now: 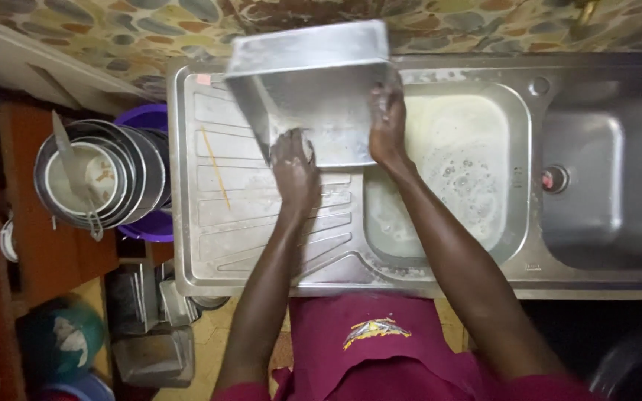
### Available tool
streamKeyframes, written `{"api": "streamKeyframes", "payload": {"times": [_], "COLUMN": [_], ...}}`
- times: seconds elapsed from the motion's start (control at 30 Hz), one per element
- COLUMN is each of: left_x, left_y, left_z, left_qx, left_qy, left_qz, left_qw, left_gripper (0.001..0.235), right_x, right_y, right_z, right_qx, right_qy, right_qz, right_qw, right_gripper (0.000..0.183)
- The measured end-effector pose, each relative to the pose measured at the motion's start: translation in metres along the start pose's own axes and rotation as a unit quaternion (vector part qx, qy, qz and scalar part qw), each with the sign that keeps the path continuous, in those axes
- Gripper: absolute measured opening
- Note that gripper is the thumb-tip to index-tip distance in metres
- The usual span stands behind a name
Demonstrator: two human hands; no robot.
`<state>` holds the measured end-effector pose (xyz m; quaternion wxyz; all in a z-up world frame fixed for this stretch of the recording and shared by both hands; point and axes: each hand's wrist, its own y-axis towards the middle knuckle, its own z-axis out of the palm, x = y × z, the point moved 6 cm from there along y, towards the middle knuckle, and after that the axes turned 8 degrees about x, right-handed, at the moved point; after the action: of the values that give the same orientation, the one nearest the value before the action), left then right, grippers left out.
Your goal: The person washes a metal baking pan in a sink filled with soapy water, using a sponge to scrub the interior and exterior surfaces before rinsing it under the faucet and applying grease and flour to the inside.
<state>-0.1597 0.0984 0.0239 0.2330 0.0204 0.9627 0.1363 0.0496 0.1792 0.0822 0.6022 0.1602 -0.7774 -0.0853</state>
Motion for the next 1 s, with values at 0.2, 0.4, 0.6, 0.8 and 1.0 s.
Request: {"api": "streamKeyframes", "payload": {"times": [0.2,0.4,0.6,0.8,1.0], "left_x": [-0.053,-0.029,0.010,-0.111,-0.017], "left_y": [-0.027,-0.047,0.000,-0.017,-0.026], "left_z": [0.040,0.045,0.017,-0.014,-0.025], "left_qx": [0.089,0.262,0.142,0.122,0.086], "left_qy": [0.057,0.008,0.048,-0.358,-0.317], "left_qz": [0.005,-0.053,-0.091,-0.107,-0.204], "left_qw": [0.994,0.963,0.985,0.920,0.922], "left_gripper": [0.056,0.083,0.052,0.031,0.081], "right_x": [-0.044,-0.007,-0.040,-0.045,-0.046], "right_y": [-0.022,-0.008,-0.018,-0.004,-0.013], "right_z": [0.001,-0.002,0.012,0.006,0.008], "right_qx": [-0.123,-0.061,-0.065,-0.082,-0.065], "right_qy": [0.091,0.060,0.058,0.064,0.093], "right_qz": [0.119,0.213,0.194,0.138,0.187], "right_qw": [0.981,0.973,0.977,0.985,0.976], "right_gripper": [0.071,0.080,0.078,0.080,0.077]}}
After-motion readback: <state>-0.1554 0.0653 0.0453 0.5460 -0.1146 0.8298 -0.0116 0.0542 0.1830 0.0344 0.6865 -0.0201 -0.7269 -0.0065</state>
